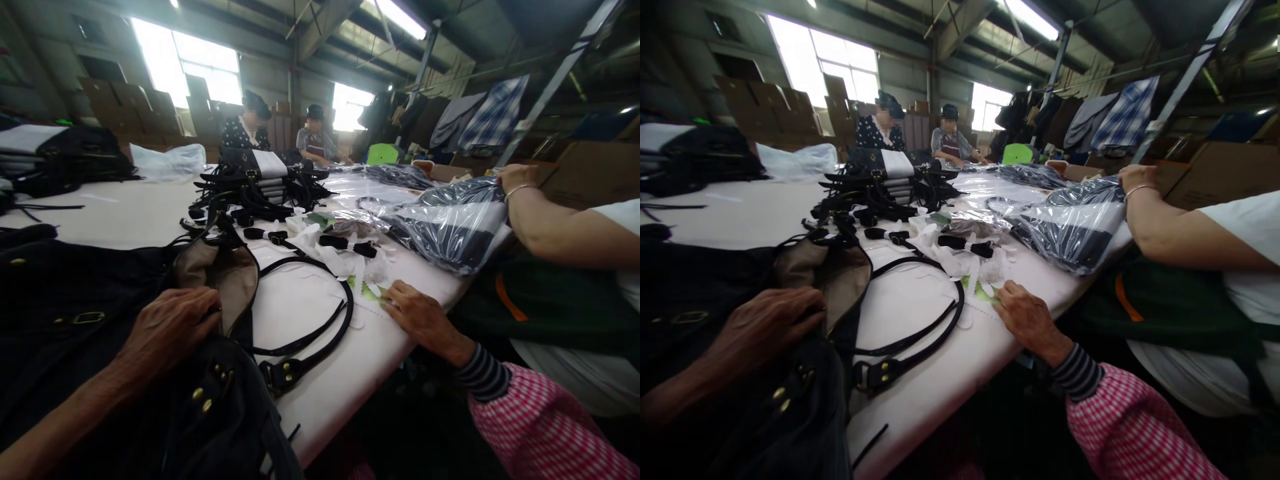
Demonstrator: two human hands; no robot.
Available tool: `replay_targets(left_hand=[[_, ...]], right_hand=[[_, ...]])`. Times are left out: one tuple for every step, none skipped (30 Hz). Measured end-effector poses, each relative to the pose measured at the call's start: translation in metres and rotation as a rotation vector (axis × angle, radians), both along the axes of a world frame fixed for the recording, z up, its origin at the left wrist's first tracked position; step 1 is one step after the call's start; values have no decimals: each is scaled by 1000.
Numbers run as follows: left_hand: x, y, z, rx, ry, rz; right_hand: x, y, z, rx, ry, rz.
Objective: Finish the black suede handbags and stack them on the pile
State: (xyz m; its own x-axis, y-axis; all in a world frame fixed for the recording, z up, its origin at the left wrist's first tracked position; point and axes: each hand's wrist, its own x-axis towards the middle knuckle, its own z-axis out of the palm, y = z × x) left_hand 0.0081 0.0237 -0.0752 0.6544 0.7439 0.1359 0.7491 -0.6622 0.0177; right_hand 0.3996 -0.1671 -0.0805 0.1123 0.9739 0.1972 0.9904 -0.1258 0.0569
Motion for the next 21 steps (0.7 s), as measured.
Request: replay_targets(left_hand=[[0, 0, 0, 2, 3, 4], [0, 0, 0, 3, 6, 4], [-1, -1, 0, 6, 10, 3], [-2, -1, 0, 13, 12, -1], [-3, -1, 0, 20, 15, -4], [-4, -1, 0, 24, 19, -7], [-5, -1, 1, 27, 26, -5], [-6, -2, 2, 26, 33, 3], [-7, -2, 3, 21, 40, 11], [-7, -2, 4, 13, 48, 20], [-8, -3, 5, 6, 56, 24], [-8, -3, 5, 0, 61, 22], [-8, -3, 6, -5, 63, 16], [-8, -3, 7, -10, 62, 6], [-8, -3, 7, -14, 56, -4], [-8, -3, 7, -18, 45, -17], [-9, -2, 6, -24, 32, -29], [-9, -2, 6, -32, 20, -43], [-10, -1, 5, -38, 7, -59], [-11, -1, 4, -41, -3, -78], [-12, 0, 3, -39, -12, -93]], right_hand=[[1, 2, 1, -30, -39, 18], [1, 5, 2, -54, -74, 31], [0, 8, 3, -80, -105, 35], [-2, 11, 5, -108, -135, 25], [-3, 13, 6, -132, -160, 7], [-3, 15, 6, -151, -179, -4], [-3, 16, 7, -160, -192, -2], [-1, 16, 7, -158, -199, 13], [0, 16, 6, -149, -202, 30], [2, 17, 6, -137, -204, 40], [3, 18, 6, -131, -206, 40], [4, 19, 6, -135, -211, 28], [3, 21, 6, -152, -217, 9], [2, 23, 7, -175, -221, -12], [-1, 25, 9, -197, -223, -31], [-3, 27, 10, -217, -227, -42], [-6, 29, 12, -229, -232, -45], [-8, 29, 14, -234, -239, -40], [-10, 29, 16, -235, -249, -33], [-11, 28, 18, -236, -261, -23], [-12, 27, 19, -236, -272, -15]])
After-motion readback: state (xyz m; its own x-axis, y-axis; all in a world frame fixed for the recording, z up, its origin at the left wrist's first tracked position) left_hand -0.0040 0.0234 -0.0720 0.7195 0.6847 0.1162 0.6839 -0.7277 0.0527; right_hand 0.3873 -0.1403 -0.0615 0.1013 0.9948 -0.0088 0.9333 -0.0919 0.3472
